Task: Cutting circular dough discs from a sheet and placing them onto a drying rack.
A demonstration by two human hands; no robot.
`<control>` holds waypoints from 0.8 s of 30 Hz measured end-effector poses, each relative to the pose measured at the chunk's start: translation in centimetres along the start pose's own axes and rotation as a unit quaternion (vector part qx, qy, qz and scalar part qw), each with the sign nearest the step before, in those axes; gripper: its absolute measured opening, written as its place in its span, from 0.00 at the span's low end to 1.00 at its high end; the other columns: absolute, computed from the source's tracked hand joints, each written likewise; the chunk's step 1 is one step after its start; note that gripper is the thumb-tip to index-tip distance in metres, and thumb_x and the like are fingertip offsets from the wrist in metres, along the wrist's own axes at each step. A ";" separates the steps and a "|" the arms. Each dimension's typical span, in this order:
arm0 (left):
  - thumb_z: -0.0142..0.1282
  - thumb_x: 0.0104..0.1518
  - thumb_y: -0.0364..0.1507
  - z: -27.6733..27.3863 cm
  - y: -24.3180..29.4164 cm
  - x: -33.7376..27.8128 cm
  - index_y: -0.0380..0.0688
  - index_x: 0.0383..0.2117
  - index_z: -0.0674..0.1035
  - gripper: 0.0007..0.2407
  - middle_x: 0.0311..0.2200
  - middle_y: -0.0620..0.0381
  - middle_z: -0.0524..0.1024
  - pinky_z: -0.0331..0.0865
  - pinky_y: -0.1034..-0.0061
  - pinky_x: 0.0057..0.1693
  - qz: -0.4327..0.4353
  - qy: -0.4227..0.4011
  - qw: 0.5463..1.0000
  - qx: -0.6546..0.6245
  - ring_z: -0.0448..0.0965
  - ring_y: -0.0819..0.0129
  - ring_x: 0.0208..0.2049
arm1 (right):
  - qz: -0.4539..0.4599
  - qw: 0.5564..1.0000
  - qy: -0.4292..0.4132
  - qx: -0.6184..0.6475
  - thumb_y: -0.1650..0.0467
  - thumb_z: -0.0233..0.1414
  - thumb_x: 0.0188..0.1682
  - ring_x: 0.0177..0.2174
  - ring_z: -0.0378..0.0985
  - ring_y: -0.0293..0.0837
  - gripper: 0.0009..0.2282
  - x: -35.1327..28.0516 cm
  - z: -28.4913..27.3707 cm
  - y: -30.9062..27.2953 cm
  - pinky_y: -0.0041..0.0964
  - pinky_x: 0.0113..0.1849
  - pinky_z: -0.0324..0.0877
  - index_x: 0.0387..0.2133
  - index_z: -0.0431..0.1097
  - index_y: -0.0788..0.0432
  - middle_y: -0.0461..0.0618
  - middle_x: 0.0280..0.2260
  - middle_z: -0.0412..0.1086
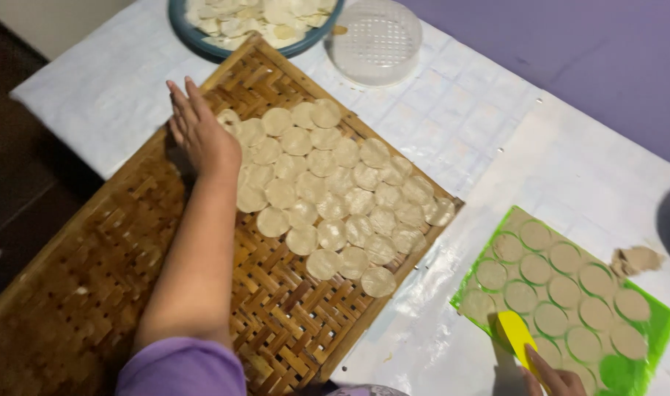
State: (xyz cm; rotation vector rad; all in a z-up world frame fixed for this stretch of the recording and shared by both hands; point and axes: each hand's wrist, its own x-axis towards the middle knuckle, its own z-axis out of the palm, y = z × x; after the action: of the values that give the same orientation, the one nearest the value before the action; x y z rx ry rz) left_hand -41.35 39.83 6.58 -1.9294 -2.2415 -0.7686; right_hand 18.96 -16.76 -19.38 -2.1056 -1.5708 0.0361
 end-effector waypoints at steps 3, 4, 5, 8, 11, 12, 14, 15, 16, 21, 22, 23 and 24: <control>0.51 0.56 0.16 -0.4 2.0 -4.4 0.31 0.67 0.65 0.28 0.69 0.32 0.52 0.54 0.43 0.66 0.128 0.031 0.990 -0.041 0.61 0.29 0.64 | 0.308 0.921 -0.168 -0.168 0.59 0.58 0.47 0.29 0.81 0.45 0.21 5.1 -9.1 -19.0 0.37 0.35 0.76 0.56 0.72 0.24 0.46 0.35 0.74; 0.51 0.56 0.16 -1.1 3.0 -6.1 0.31 0.67 0.65 0.28 0.69 0.32 0.52 0.54 0.43 0.66 0.150 0.018 0.987 -0.059 0.61 0.29 0.64 | 0.335 0.912 -0.159 -0.175 0.59 0.58 0.47 0.29 0.81 0.45 0.21 5.7 -10.0 -20.5 0.37 0.35 0.76 0.56 0.72 0.24 0.46 0.35 0.74; 0.55 0.56 0.14 -1.6 4.0 -7.9 0.29 0.64 0.67 0.26 0.67 0.29 0.55 0.55 0.45 0.66 0.177 0.022 0.979 -0.094 0.60 0.28 0.64 | 0.338 0.910 -0.172 -0.166 0.57 0.56 0.47 0.32 0.81 0.46 0.20 6.0 -10.9 -21.7 0.39 0.36 0.76 0.56 0.72 0.25 0.43 0.38 0.73; 0.54 0.58 0.13 -2.6 8.4 -14.3 0.22 0.62 0.69 0.23 0.67 0.26 0.55 0.55 0.44 0.68 0.250 -0.010 0.950 -0.187 0.55 0.27 0.66 | 0.389 0.895 -0.155 -0.152 0.56 0.54 0.48 0.34 0.80 0.47 0.19 5.9 -13.1 -23.1 0.41 0.37 0.75 0.55 0.71 0.28 0.40 0.40 0.72; 0.50 0.61 0.14 -3.4 12.1 -20.9 0.23 0.61 0.69 0.20 0.67 0.28 0.54 0.64 0.48 0.65 0.298 -0.076 0.921 -0.238 0.58 0.30 0.66 | 0.449 0.877 -0.103 -0.138 0.56 0.53 0.50 0.33 0.78 0.48 0.18 5.1 -14.3 -21.5 0.43 0.35 0.73 0.55 0.73 0.31 0.44 0.38 0.70; 0.49 0.61 0.15 -3.6 13.0 -23.0 0.28 0.59 0.70 0.18 0.67 0.29 0.56 0.72 0.54 0.62 0.309 -0.118 0.912 -0.245 0.63 0.32 0.63 | 0.477 0.865 -0.080 -0.135 0.55 0.52 0.51 0.31 0.76 0.49 0.17 4.8 -14.7 -20.8 0.44 0.35 0.72 0.54 0.74 0.32 0.47 0.37 0.68; 0.46 0.61 0.16 -4.3 15.2 -27.2 0.33 0.60 0.69 0.19 0.66 0.31 0.56 0.70 0.59 0.64 0.334 -0.178 0.882 -0.281 0.60 0.34 0.65 | 0.495 0.851 -0.063 -0.162 0.55 0.51 0.52 0.34 0.78 0.50 0.17 4.1 -15.0 -18.5 0.46 0.36 0.73 0.54 0.74 0.34 0.48 0.40 0.69; 0.44 0.60 0.16 -4.8 16.1 -29.3 0.38 0.61 0.68 0.20 0.65 0.33 0.57 0.67 0.64 0.67 0.347 -0.235 0.852 -0.312 0.58 0.36 0.67 | 0.504 0.841 -0.053 -0.191 0.56 0.50 0.53 0.37 0.80 0.51 0.17 3.8 -15.2 -17.3 0.47 0.38 0.74 0.55 0.74 0.35 0.48 0.44 0.70; 0.44 0.60 0.16 -4.6 16.7 -30.8 0.38 0.61 0.68 0.20 0.65 0.33 0.57 0.67 0.64 0.67 0.353 -0.238 0.849 -0.312 0.58 0.36 0.67 | 0.509 0.838 -0.051 -0.189 0.56 0.50 0.53 0.37 0.80 0.51 0.17 3.7 -15.2 -16.3 0.47 0.38 0.74 0.55 0.74 0.35 0.48 0.44 0.70; 0.51 0.53 0.17 -4.4 18.5 -36.7 0.43 0.57 0.73 0.21 0.66 0.42 0.60 0.63 0.59 0.68 0.399 -0.290 0.790 -0.363 0.59 0.45 0.69 | 0.444 0.854 -0.083 -0.258 0.56 0.48 0.53 0.34 0.80 0.52 0.16 5.5 -16.0 -13.2 0.48 0.33 0.72 0.53 0.74 0.35 0.49 0.42 0.71; 0.51 0.53 0.17 -4.5 18.7 -36.9 0.43 0.57 0.73 0.21 0.66 0.42 0.60 0.63 0.59 0.68 0.401 -0.290 0.789 -0.363 0.59 0.45 0.69 | 0.446 0.853 -0.082 -0.257 0.56 0.48 0.53 0.34 0.80 0.52 0.16 5.9 -16.3 -13.0 0.48 0.33 0.72 0.53 0.74 0.35 0.49 0.42 0.71; 0.51 0.54 0.18 -4.7 18.8 -37.1 0.45 0.57 0.73 0.22 0.66 0.43 0.60 0.61 0.59 0.69 0.408 -0.298 0.787 -0.355 0.59 0.46 0.69 | 0.434 0.855 -0.086 -0.270 0.57 0.49 0.53 0.34 0.80 0.53 0.16 6.4 -16.6 -12.9 0.48 0.33 0.73 0.53 0.74 0.35 0.49 0.43 0.71; 0.51 0.54 0.18 -4.9 18.9 -37.2 0.47 0.58 0.73 0.22 0.66 0.43 0.61 0.60 0.58 0.69 0.415 -0.307 0.784 -0.346 0.59 0.47 0.69 | 0.421 0.857 -0.090 -0.283 0.58 0.49 0.53 0.33 0.80 0.53 0.15 6.9 -16.8 -12.8 0.48 0.33 0.73 0.53 0.74 0.36 0.50 0.43 0.71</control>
State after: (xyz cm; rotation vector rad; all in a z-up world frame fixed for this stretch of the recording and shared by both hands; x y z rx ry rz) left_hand -17.25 5.62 2.66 -3.5162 -0.9441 -0.9446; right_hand 15.15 -14.27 2.38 -3.1946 -0.6385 0.0811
